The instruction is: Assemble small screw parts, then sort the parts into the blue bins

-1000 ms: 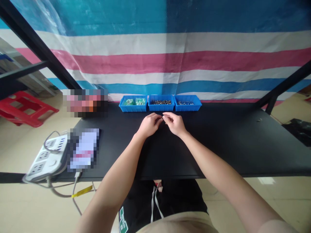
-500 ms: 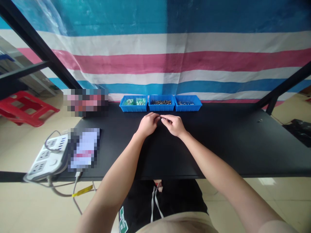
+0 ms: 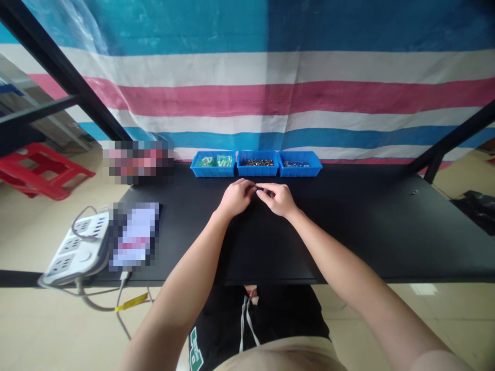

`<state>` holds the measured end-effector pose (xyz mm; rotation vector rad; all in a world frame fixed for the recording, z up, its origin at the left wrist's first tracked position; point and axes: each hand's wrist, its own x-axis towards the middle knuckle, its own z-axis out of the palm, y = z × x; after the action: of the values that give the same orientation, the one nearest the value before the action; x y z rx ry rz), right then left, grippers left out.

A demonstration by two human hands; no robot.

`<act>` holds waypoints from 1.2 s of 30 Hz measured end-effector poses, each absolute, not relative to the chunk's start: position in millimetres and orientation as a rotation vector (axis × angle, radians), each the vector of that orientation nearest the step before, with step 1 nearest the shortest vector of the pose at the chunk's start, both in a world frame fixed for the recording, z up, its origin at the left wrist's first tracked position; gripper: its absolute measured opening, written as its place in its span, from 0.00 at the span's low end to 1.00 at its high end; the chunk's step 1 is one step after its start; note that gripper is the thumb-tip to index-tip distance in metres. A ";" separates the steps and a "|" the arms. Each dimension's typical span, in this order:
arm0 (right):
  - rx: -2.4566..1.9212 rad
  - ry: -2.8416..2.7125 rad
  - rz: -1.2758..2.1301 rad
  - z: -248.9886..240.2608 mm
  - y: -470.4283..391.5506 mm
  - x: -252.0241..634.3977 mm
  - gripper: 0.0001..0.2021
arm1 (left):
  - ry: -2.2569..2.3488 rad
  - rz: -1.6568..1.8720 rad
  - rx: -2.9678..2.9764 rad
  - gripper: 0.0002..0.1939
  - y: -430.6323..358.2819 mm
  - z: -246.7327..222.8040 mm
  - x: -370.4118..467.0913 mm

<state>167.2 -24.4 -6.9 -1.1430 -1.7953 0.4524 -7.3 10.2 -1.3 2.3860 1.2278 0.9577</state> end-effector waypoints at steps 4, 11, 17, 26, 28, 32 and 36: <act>-1.129 -1.826 0.443 -5.5 -25.4 168.7 0.15 | 1.213 0.947 2.400 0.09 10.7 -1.3 -8.5; -1.165 -1.843 0.413 -8.2 -22.2 167.3 0.14 | 1.257 0.940 2.377 0.11 10.7 -0.8 -8.7; -1.240 -1.864 0.389 -9.9 -14.0 169.0 0.15 | 1.359 0.980 2.314 0.15 14.9 -2.7 -10.6; -1.399 -1.971 0.155 7.0 28.8 170.4 0.28 | 1.537 1.030 2.216 0.11 21.3 -6.5 -15.5; -1.451 -2.038 0.131 14.0 40.2 167.2 0.29 | 1.535 1.028 2.218 0.11 21.4 -6.5 -15.8; -1.586 -2.181 0.157 30.3 60.4 159.4 0.24 | 1.535 1.028 2.218 0.10 20.3 -5.7 -16.0; -1.716 -2.285 0.316 42.5 79.8 150.6 0.21 | 1.559 0.996 2.217 0.10 18.2 -5.2 -15.2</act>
<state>150.6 79.8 42.5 -1.7160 -2.2848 0.3163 -15.2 18.2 -5.2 2.2170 1.5592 0.9962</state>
